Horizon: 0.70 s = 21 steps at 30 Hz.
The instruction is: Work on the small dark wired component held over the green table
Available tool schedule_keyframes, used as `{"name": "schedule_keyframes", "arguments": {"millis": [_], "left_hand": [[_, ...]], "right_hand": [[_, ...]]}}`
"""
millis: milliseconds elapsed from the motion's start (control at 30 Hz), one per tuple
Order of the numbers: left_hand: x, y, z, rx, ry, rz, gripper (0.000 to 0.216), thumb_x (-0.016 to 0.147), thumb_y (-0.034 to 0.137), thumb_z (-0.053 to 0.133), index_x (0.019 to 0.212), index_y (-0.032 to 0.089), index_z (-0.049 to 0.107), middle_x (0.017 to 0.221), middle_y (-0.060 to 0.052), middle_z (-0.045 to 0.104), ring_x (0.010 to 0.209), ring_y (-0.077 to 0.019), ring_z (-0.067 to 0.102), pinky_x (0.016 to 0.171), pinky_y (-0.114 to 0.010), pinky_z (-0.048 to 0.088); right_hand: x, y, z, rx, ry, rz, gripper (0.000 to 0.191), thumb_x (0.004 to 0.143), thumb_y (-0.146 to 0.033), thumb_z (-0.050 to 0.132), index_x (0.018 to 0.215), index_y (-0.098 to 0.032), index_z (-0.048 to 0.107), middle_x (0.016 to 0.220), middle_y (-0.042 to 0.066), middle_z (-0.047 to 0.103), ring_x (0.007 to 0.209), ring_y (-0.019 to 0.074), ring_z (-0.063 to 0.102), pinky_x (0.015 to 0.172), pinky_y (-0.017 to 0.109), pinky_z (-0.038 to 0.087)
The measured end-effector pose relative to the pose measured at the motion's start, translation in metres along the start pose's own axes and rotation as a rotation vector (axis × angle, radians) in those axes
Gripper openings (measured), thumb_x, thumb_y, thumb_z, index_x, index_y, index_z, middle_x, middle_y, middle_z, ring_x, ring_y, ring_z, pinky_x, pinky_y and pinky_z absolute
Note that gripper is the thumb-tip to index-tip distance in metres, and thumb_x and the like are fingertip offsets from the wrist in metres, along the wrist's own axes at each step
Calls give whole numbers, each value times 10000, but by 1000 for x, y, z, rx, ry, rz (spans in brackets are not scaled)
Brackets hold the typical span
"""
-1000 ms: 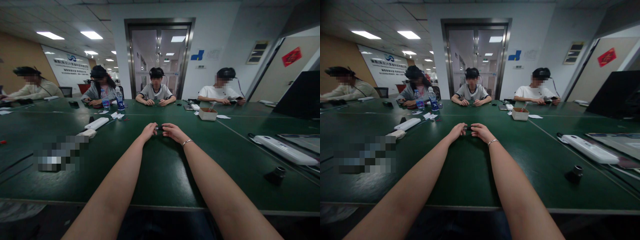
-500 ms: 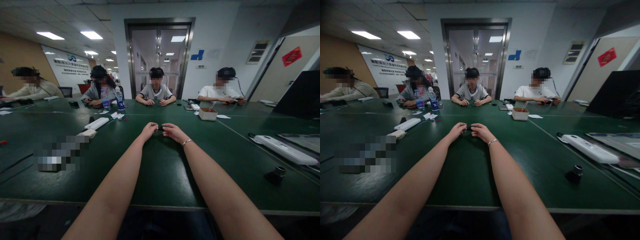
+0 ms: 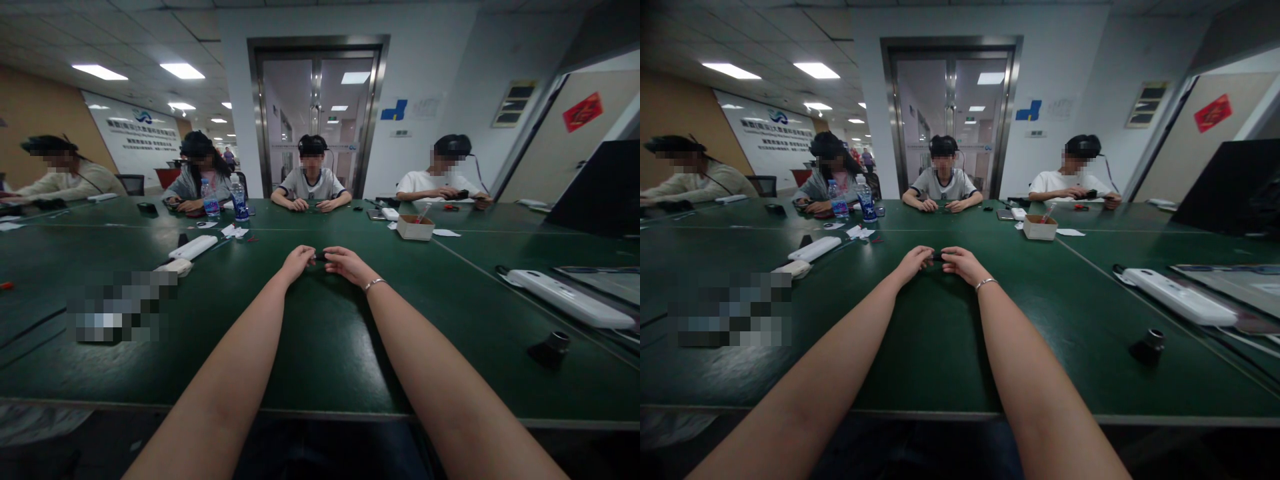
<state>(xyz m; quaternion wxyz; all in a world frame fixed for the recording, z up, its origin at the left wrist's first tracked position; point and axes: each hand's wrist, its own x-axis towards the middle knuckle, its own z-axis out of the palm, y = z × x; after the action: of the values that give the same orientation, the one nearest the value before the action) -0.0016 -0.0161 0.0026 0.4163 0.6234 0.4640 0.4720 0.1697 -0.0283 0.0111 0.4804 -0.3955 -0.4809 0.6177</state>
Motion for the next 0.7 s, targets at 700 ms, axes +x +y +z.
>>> {"name": "schedule_keyframes", "arguments": {"millis": [700], "left_hand": [[-4,9,0,-34,-32,-11,168,753,115,534,896,130,621,551,32,551,498,-85,487,524,-212,370]], "right_hand": [[0,0,0,-3,-17,-1,107,847,-58,604,914,-137,628,681,28,667,522,90,626,534,186,563]]}}
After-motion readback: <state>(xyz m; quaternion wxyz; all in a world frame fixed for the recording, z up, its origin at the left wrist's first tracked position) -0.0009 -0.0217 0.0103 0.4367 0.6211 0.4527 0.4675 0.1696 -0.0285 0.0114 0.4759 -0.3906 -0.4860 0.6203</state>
